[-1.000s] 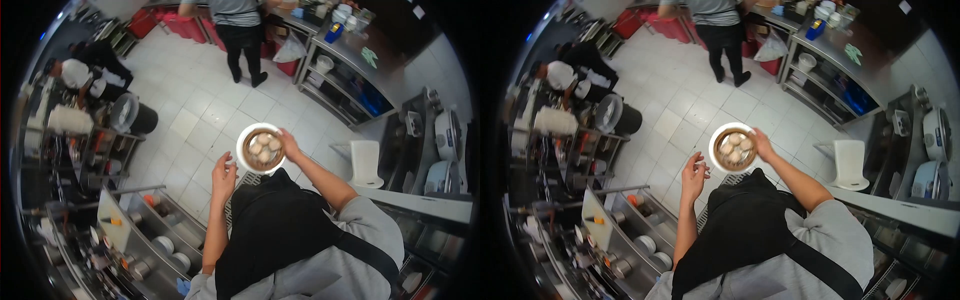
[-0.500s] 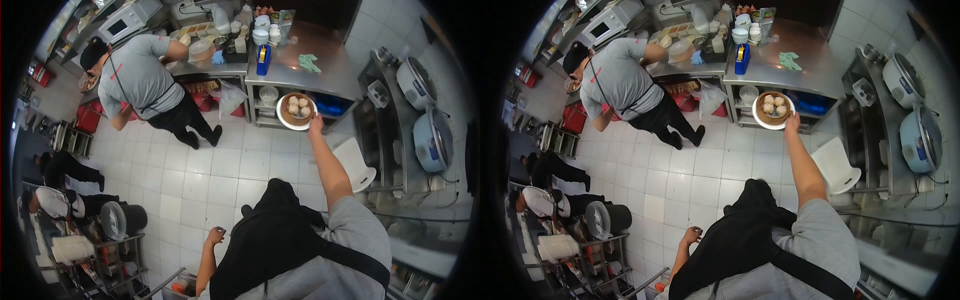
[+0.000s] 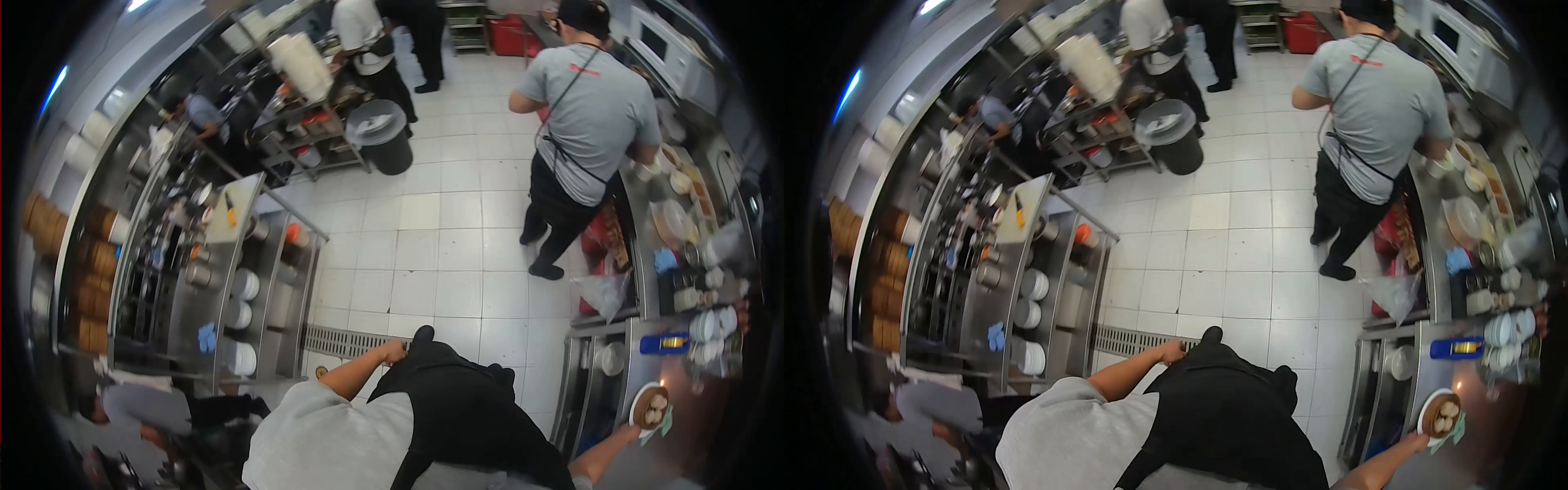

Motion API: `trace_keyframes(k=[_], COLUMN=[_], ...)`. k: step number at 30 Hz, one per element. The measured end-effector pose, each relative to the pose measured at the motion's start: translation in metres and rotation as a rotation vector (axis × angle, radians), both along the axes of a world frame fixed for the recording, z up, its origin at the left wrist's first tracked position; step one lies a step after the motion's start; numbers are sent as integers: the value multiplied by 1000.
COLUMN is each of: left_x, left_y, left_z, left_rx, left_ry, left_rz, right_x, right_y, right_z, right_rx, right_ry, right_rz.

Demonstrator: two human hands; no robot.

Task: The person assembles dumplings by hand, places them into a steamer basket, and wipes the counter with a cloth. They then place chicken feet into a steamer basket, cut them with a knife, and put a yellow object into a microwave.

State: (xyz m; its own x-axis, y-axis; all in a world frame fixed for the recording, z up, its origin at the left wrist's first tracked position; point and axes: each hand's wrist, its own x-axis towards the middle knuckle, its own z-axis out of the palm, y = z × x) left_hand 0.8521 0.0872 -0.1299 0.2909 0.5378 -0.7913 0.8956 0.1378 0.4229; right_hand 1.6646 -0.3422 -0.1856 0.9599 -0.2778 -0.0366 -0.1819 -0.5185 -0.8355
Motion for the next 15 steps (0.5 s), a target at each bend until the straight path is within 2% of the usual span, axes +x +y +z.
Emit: trace_keyframes(k=[2,6,8,10,12,14,15], left_x=[-2,-6,-8,-10,-25,-51,-69], left_y=[-16,-16,-7,-2,-3,-9,-13], left_z=[3,8,9,16,-2,-33,-43], left_rx=[-1,-31,-71,19,69,246,252], left_ry=[-1,6,54,42,12,-58,-54], left_rz=[79,266,277,289,257,45,63], right_x=[-2,-15,-34,-56,-87,-122,-143], right_y=[17,52,68,85,109,141,160], right_z=[19,28,27,23,16,2,-7], right_rx=[-9,-186,-269,-349,-426,-530,-591], right_ry=[46,60,65,65,77,93,106], right_rz=[-45,43,92,155,240,358,432])
